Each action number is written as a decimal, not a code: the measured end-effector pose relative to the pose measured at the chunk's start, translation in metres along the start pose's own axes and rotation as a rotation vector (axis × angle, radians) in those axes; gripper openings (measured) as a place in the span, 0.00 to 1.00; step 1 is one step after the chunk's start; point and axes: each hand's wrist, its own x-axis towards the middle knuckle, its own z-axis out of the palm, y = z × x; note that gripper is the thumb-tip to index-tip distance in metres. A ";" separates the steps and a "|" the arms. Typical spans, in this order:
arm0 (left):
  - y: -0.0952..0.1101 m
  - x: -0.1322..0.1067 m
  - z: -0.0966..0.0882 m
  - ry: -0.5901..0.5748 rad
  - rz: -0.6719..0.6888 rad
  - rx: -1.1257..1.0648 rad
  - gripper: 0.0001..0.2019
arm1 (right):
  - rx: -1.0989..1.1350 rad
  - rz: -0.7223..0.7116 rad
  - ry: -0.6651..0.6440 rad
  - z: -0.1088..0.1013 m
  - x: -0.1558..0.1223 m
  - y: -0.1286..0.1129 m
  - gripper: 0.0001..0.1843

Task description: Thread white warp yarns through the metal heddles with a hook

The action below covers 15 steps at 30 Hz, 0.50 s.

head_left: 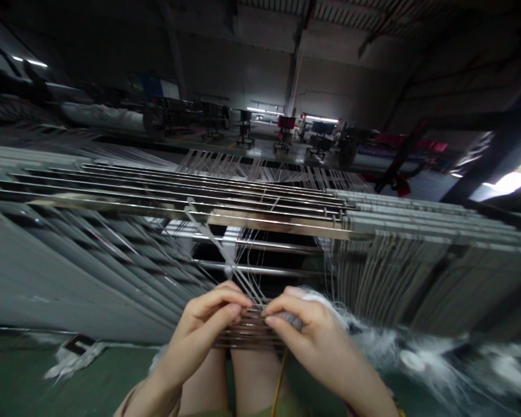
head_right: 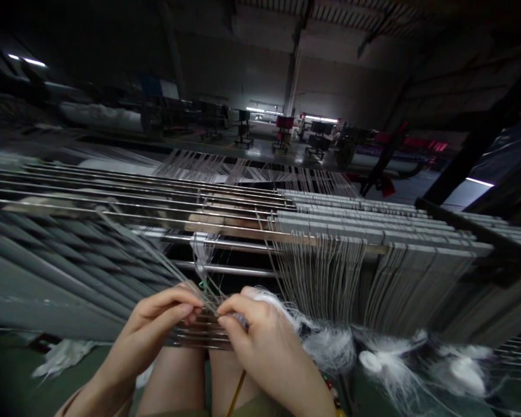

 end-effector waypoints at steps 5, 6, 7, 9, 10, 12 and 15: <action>-0.006 0.005 0.005 -0.015 -0.042 -0.064 0.06 | 0.031 0.003 -0.045 0.000 0.001 0.004 0.09; -0.010 0.007 0.003 0.072 -0.065 -0.108 0.05 | 0.044 0.005 -0.053 0.001 0.002 0.003 0.09; -0.013 0.008 0.001 0.160 -0.081 -0.150 0.05 | 0.057 0.005 -0.060 0.003 0.003 0.002 0.08; -0.017 0.010 -0.002 0.266 -0.093 -0.183 0.04 | 0.070 -0.004 -0.078 0.009 0.005 -0.001 0.09; -0.016 0.010 -0.002 0.272 -0.095 -0.161 0.04 | 0.069 -0.018 -0.094 0.012 0.006 -0.003 0.10; -0.011 0.007 0.001 0.239 -0.081 -0.061 0.04 | 0.060 -0.050 -0.123 0.018 0.010 -0.006 0.11; -0.001 0.004 0.006 0.219 -0.049 0.051 0.05 | 0.076 -0.065 -0.119 0.023 0.012 -0.007 0.12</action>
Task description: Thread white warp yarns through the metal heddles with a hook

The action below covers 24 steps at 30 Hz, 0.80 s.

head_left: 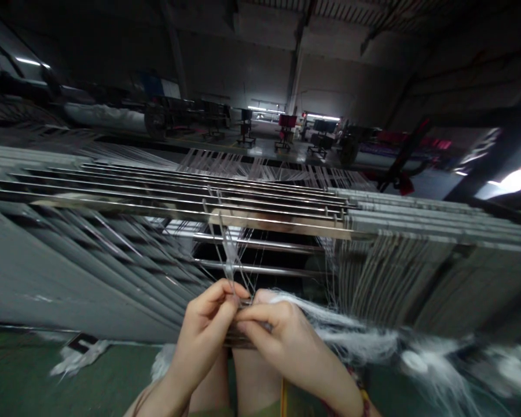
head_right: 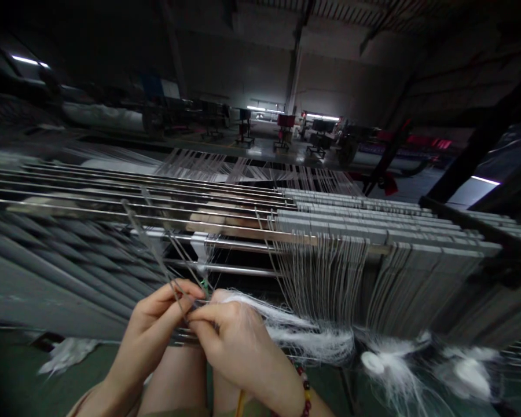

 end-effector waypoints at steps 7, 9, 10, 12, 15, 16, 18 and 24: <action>-0.003 0.003 0.004 -0.105 -0.053 -0.022 0.06 | -0.003 0.010 0.020 -0.005 -0.004 0.004 0.11; -0.003 0.001 0.005 -0.050 0.062 0.063 0.06 | 0.004 -0.004 0.009 -0.003 -0.002 0.002 0.12; -0.002 0.000 0.005 -0.030 0.093 0.095 0.07 | 0.008 -0.008 0.004 -0.003 -0.002 0.001 0.11; -0.001 -0.001 0.002 -0.049 0.092 0.085 0.08 | 0.004 -0.005 0.003 -0.005 -0.003 0.001 0.10; 0.002 0.000 -0.002 -0.234 0.076 -0.043 0.11 | -0.036 0.027 0.002 -0.017 -0.008 0.007 0.10; 0.004 0.000 -0.002 -0.305 0.101 -0.048 0.12 | -0.047 0.038 0.007 -0.021 -0.010 0.010 0.10; 0.008 -0.001 0.002 -0.410 0.171 0.044 0.13 | -0.046 0.052 0.019 -0.028 -0.010 0.016 0.11; -0.003 0.004 0.013 -0.253 0.134 0.199 0.11 | 0.063 0.089 0.256 -0.023 -0.020 0.026 0.07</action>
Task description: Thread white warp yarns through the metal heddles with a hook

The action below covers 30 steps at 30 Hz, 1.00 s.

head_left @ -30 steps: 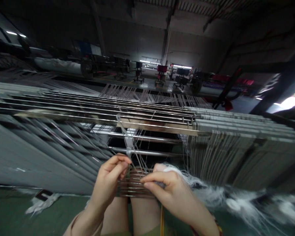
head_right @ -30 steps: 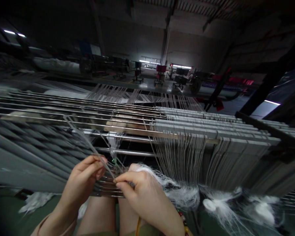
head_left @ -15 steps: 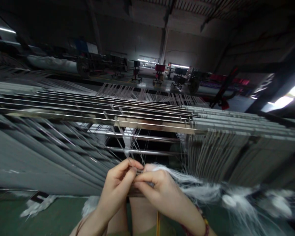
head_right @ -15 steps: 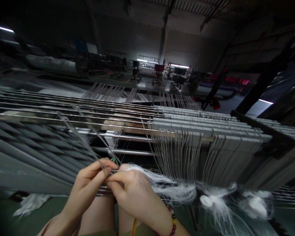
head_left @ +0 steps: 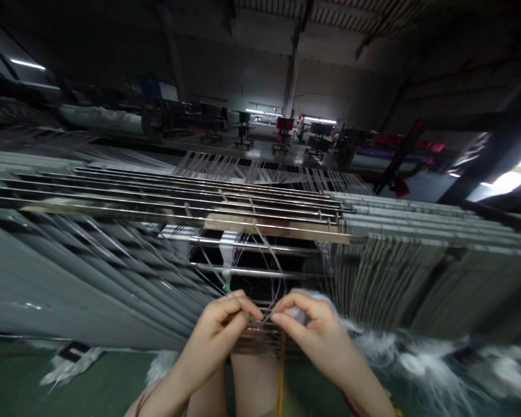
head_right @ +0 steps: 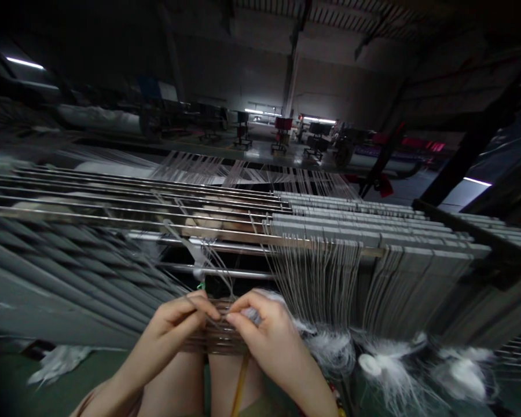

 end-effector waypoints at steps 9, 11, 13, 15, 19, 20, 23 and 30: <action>-0.043 0.047 -0.008 0.288 -0.105 -0.031 0.10 | -0.083 -0.275 0.205 0.016 -0.026 0.015 0.19; -0.043 0.051 -0.010 0.217 -0.154 -0.102 0.12 | -0.070 -0.162 0.114 0.017 -0.021 0.014 0.17; -0.040 0.047 -0.015 0.194 -0.188 -0.173 0.13 | -0.064 -0.103 0.056 0.016 -0.015 0.010 0.16; -0.032 0.034 -0.020 0.205 -0.220 -0.222 0.12 | -0.069 -0.073 0.011 0.016 -0.009 0.005 0.15; -0.009 -0.010 -0.021 0.101 -0.260 -0.271 0.08 | -0.087 -0.056 -0.076 0.023 0.006 -0.003 0.13; -0.003 -0.020 -0.019 0.060 -0.229 -0.210 0.07 | -0.079 -0.059 -0.102 0.026 0.010 -0.005 0.12; 0.001 -0.039 -0.012 -0.017 -0.131 0.061 0.07 | -0.040 -0.056 -0.142 0.034 0.019 -0.008 0.10; -0.057 -0.068 0.026 0.302 0.198 0.508 0.12 | 0.069 -0.253 0.403 0.010 -0.037 -0.002 0.09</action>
